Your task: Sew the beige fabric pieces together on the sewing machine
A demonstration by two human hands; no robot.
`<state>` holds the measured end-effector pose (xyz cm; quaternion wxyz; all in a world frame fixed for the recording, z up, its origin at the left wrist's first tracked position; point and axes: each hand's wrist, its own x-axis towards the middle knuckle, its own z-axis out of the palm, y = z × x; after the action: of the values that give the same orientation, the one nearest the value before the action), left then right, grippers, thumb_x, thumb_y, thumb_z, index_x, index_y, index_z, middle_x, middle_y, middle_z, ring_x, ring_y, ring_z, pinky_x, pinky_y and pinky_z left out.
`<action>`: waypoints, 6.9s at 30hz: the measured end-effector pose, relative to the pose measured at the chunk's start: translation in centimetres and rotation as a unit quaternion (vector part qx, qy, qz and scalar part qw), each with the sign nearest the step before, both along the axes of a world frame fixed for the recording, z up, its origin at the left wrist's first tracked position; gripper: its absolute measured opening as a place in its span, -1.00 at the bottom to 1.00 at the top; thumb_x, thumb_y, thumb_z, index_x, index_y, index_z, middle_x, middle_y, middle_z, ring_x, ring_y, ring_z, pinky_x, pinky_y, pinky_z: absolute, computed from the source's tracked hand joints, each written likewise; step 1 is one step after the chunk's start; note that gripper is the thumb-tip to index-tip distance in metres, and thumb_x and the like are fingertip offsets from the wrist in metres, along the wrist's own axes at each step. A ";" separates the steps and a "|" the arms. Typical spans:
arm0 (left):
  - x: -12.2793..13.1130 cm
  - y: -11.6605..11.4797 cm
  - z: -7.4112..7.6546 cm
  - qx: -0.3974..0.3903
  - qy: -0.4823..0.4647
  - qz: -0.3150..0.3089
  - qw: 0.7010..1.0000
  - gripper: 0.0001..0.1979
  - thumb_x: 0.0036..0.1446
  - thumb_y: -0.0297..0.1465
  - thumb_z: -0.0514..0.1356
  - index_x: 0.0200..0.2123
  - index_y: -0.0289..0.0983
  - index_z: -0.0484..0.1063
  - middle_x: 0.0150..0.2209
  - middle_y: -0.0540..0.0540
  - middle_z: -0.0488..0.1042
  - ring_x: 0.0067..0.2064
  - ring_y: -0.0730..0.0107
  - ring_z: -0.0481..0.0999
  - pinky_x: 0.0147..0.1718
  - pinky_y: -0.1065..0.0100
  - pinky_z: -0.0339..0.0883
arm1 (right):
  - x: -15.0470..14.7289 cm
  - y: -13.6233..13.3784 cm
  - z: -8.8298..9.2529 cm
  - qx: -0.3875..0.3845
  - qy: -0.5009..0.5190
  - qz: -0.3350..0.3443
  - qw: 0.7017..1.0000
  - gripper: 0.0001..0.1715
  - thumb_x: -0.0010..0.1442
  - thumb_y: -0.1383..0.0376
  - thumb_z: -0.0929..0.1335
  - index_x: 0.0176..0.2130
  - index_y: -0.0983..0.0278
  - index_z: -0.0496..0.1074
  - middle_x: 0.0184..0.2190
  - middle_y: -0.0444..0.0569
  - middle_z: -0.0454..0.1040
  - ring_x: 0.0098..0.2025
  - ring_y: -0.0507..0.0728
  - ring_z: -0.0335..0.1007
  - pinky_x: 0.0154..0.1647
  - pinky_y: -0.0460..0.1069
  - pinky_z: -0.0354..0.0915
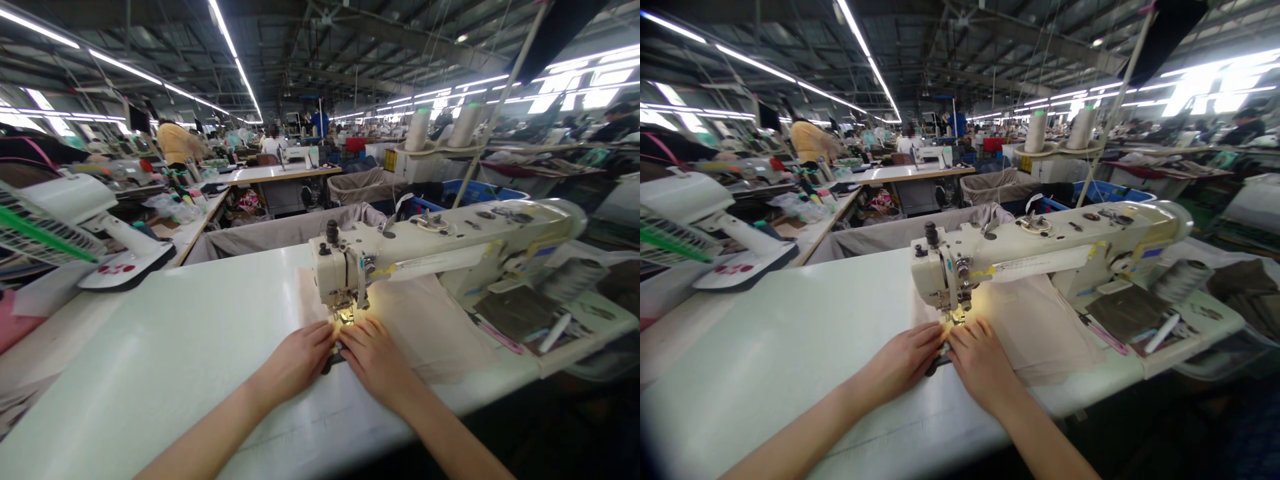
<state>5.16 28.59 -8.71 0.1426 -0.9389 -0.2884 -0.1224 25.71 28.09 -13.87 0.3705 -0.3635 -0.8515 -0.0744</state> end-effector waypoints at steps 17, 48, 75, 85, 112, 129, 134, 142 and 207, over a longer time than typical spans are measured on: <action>-0.7 2.6 1.3 0.015 -0.019 0.003 1.000 -0.66 0.39 -0.41 -0.05 0.10 -0.33 0.40 0.07 -0.25 0.47 0.11 0.17 0.47 0.15 0.14 0.41 | -0.3 -1.0 -1.0 0.002 0.035 -0.021 0.999 -0.75 0.27 0.34 0.40 -0.02 0.26 0.44 -0.05 0.05 0.49 0.01 0.26 0.38 0.21 0.27 0.20; -0.4 1.9 1.5 0.014 -0.014 0.089 0.996 -0.68 0.34 -0.42 0.05 0.11 -0.28 0.38 0.06 -0.20 0.46 0.07 0.12 0.44 0.08 0.06 0.38 | -0.4 -1.3 -1.4 -0.015 0.069 -0.007 0.997 -0.75 0.27 0.37 0.39 -0.03 0.26 0.45 -0.07 0.03 0.50 0.01 0.25 0.40 0.25 0.31 0.18; 0.6 -0.9 -0.3 -0.041 -0.052 0.059 0.996 -0.75 0.28 -0.53 0.07 -0.01 -0.30 0.41 0.14 -0.24 0.41 0.18 0.15 0.40 0.19 0.09 0.36 | -0.3 -2.5 -1.7 0.007 0.076 0.005 0.997 -0.89 0.33 0.38 0.33 -0.13 0.25 0.44 -0.15 -0.03 0.50 -0.05 0.18 0.38 0.21 0.19 0.19; 0.4 -0.7 -0.5 -0.035 -0.069 0.050 0.996 -0.73 0.25 -0.54 0.09 -0.01 -0.27 0.41 0.13 -0.24 0.42 0.16 0.15 0.43 0.18 0.07 0.37 | -0.3 -2.5 -1.8 0.000 0.073 0.007 0.997 -0.86 0.30 0.39 0.36 -0.12 0.24 0.44 -0.14 -0.05 0.50 -0.04 0.18 0.37 0.21 0.18 0.18; 0.6 -3.3 -0.7 -0.011 -0.012 -0.009 1.000 -0.70 0.35 -0.47 0.04 0.09 -0.33 0.41 0.03 -0.22 0.51 0.11 0.16 0.47 0.16 0.13 0.41 | 0.2 -2.0 -1.8 0.002 0.035 -0.001 0.999 -0.80 0.37 0.37 0.28 -0.04 0.24 0.43 -0.11 -0.01 0.52 0.00 0.19 0.37 0.25 0.23 0.15; -0.9 2.5 1.3 -0.017 -0.038 0.001 0.999 -0.67 0.38 -0.42 -0.03 0.04 -0.32 0.48 0.08 -0.22 0.48 0.13 0.20 0.45 0.18 0.19 0.37 | -0.5 -0.1 0.2 -0.022 0.029 -0.017 0.999 -0.84 0.29 0.33 0.40 -0.10 0.28 0.48 -0.09 0.01 0.50 0.01 0.24 0.35 0.19 0.23 0.20; -1.1 2.4 1.0 -0.011 -0.041 0.005 0.999 -0.63 0.36 -0.45 -0.03 0.14 -0.30 0.41 0.12 -0.24 0.44 0.15 0.18 0.44 0.20 0.13 0.35 | -0.4 -1.2 -0.7 -0.026 0.046 -0.006 0.999 -0.80 0.30 0.33 0.38 -0.05 0.26 0.47 -0.06 0.02 0.50 0.02 0.24 0.38 0.26 0.28 0.15; -0.9 2.1 1.0 -0.001 -0.033 0.012 0.999 -0.64 0.35 -0.47 -0.03 0.12 -0.30 0.41 0.13 -0.23 0.43 0.17 0.19 0.43 0.20 0.15 0.35 | -0.6 -1.1 -1.5 -0.022 0.059 -0.006 0.998 -0.73 0.28 0.35 0.38 0.00 0.27 0.45 -0.03 0.04 0.50 0.04 0.24 0.38 0.28 0.30 0.13; 1.8 -1.4 -1.9 0.035 -0.069 0.114 0.990 -0.69 0.34 -0.33 0.11 0.11 -0.24 0.33 0.08 -0.21 0.41 0.13 0.08 0.41 0.13 0.03 0.40 | 0.8 -2.1 -2.3 0.012 0.053 0.065 0.996 -0.67 0.27 0.56 0.25 -0.13 0.24 0.48 -0.12 -0.04 0.53 0.00 0.13 0.38 0.23 0.12 0.19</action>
<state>7.00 27.17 -10.64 0.1686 -0.8836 -0.3981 -0.1798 26.55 25.95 -16.15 0.4233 -0.3061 -0.8518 -0.0410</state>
